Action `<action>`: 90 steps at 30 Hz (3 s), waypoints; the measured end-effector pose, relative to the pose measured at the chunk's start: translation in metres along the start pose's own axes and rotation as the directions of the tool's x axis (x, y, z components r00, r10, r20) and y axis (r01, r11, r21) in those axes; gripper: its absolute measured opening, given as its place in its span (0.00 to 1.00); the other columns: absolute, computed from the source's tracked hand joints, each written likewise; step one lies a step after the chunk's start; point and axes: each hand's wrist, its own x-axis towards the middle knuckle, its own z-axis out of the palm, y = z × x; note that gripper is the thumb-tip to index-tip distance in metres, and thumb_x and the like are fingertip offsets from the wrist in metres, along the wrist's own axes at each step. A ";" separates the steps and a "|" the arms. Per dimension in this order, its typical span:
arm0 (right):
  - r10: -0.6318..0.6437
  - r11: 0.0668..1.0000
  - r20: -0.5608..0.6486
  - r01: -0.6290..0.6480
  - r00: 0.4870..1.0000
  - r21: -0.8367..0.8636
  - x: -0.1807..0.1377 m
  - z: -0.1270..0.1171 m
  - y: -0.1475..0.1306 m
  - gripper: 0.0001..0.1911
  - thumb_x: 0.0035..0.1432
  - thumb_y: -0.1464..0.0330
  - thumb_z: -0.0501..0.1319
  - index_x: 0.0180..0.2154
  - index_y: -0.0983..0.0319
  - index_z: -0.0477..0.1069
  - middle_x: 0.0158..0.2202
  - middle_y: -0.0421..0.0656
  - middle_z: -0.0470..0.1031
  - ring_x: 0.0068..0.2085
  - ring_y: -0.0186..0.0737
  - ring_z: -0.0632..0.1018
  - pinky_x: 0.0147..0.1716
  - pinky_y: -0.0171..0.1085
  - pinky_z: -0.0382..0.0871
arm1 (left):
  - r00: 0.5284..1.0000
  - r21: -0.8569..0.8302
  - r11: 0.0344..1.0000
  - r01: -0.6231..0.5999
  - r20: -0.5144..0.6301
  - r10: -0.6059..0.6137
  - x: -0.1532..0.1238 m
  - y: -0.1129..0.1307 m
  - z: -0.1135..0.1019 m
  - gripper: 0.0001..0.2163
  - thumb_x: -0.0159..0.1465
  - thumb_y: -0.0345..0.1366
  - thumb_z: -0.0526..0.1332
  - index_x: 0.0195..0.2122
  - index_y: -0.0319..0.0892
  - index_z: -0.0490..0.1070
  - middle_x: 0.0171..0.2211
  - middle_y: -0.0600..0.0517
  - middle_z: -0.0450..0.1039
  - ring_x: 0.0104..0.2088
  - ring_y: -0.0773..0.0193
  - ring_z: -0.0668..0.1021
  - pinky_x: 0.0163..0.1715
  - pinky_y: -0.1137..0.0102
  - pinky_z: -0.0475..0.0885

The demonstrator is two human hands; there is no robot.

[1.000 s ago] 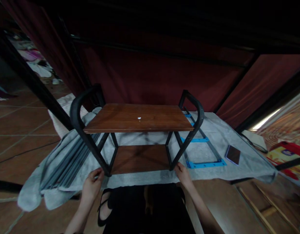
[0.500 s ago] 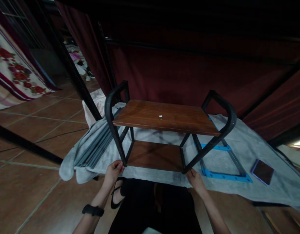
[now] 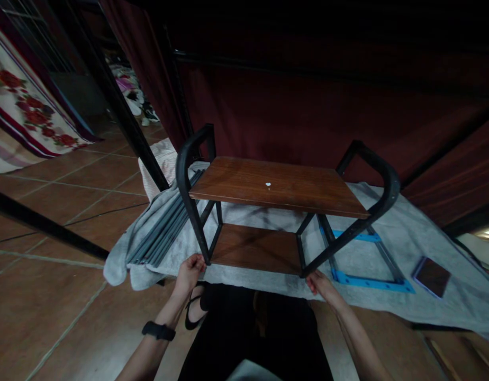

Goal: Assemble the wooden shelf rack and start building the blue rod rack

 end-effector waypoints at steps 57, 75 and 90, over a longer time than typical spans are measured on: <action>-0.216 0.976 -0.214 0.213 0.953 -0.039 0.007 -0.024 -0.038 0.11 0.58 0.62 0.51 0.32 0.59 0.68 0.24 0.38 0.70 0.25 0.35 0.72 0.23 0.32 0.65 | 0.983 0.068 0.992 -0.111 -0.139 0.119 0.021 0.092 -0.025 0.21 0.45 0.54 0.69 0.31 0.43 0.73 0.27 0.52 0.76 0.31 0.60 0.75 0.31 0.68 0.72; -0.045 0.985 -0.067 0.033 0.997 -0.168 -0.004 -0.015 0.005 0.18 0.50 0.51 0.57 0.30 0.58 0.71 0.26 0.42 0.74 0.28 0.41 0.76 0.26 0.37 0.70 | 0.907 0.604 0.677 -0.420 0.294 0.301 -0.004 0.019 -0.018 0.11 0.68 0.38 0.48 0.33 0.44 0.68 0.31 0.47 0.74 0.33 0.58 0.78 0.40 0.64 0.73; 0.005 0.994 -0.009 -0.006 1.000 -0.108 0.000 -0.014 0.007 0.23 0.48 0.46 0.59 0.29 0.59 0.70 0.25 0.42 0.72 0.25 0.38 0.73 0.24 0.37 0.70 | 0.785 0.765 0.193 -0.614 0.566 0.253 -0.011 0.012 -0.029 0.12 0.69 0.26 0.47 0.42 0.37 0.69 0.40 0.43 0.73 0.38 0.58 0.77 0.42 0.65 0.74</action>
